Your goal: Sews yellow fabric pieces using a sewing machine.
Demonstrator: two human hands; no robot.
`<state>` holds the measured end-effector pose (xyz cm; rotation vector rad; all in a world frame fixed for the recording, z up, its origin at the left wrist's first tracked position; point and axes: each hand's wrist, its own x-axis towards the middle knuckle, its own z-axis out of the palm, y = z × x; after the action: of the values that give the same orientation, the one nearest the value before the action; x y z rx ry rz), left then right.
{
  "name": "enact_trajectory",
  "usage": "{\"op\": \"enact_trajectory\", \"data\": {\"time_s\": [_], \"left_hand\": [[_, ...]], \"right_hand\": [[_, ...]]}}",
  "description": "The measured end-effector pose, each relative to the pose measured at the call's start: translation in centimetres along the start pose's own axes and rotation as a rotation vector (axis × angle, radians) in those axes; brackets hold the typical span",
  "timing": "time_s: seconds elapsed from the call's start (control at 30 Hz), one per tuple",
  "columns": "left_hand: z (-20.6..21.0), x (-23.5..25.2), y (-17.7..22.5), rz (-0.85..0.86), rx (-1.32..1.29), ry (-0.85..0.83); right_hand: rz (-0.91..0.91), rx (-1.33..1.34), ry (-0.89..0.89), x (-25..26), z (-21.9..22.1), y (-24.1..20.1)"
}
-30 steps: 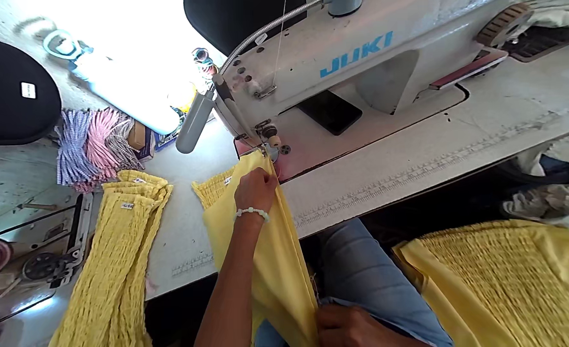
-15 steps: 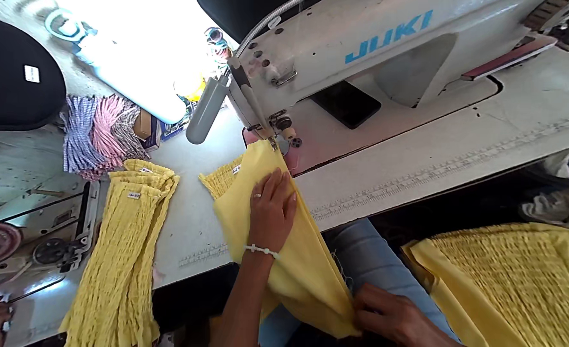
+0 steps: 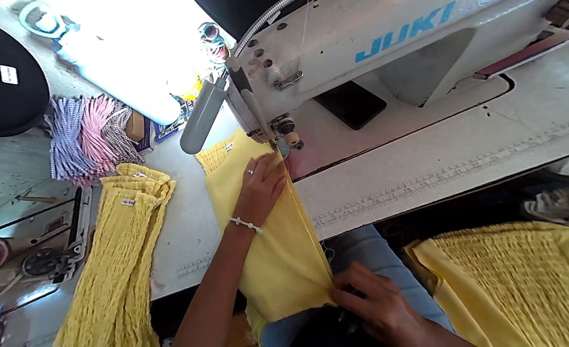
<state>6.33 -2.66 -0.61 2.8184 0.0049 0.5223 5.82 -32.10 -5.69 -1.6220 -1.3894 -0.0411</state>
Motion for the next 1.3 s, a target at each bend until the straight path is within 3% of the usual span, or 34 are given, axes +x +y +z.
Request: {"op": "enact_trajectory", "data": {"time_s": [0.1,0.23,0.3,0.53,0.73,1.0,1.2,1.3], "left_hand": [[-1.1,-0.9,1.4,0.124,-0.038,-0.014],[-3.4,-2.0,3.8,0.147,-0.147,-0.226],[-3.8,-2.3,5.0,0.04,-0.126,-0.267],[-2.2,0.6,9.1,-0.691,0.054,-0.292],[-2.1,1.0,8.8,-0.834,-0.019,-0.195],[-1.9,1.8,9.0,-0.832,0.065,-0.173],[-0.7,0.6,8.8,-0.672,0.032,-0.021],[0.2,-1.6,8.6,-0.509,-0.021,0.095]], "right_hand": [[-0.06,-0.081,-0.005,0.1,-0.1,-0.4],[-0.092,-0.146,-0.007,-0.3,-0.2,-0.3],[-0.105,-0.176,-0.006,-0.2,-0.2,-0.4],[-0.125,-0.174,0.007,0.3,0.4,-0.8],[-0.135,-0.154,0.011,0.3,0.5,-0.6],[-0.136,-0.108,0.014,0.2,1.0,-0.6],[-0.145,-0.079,0.009,0.2,1.0,-0.7],[-0.149,-0.104,0.011,0.2,0.1,-0.9]]}}
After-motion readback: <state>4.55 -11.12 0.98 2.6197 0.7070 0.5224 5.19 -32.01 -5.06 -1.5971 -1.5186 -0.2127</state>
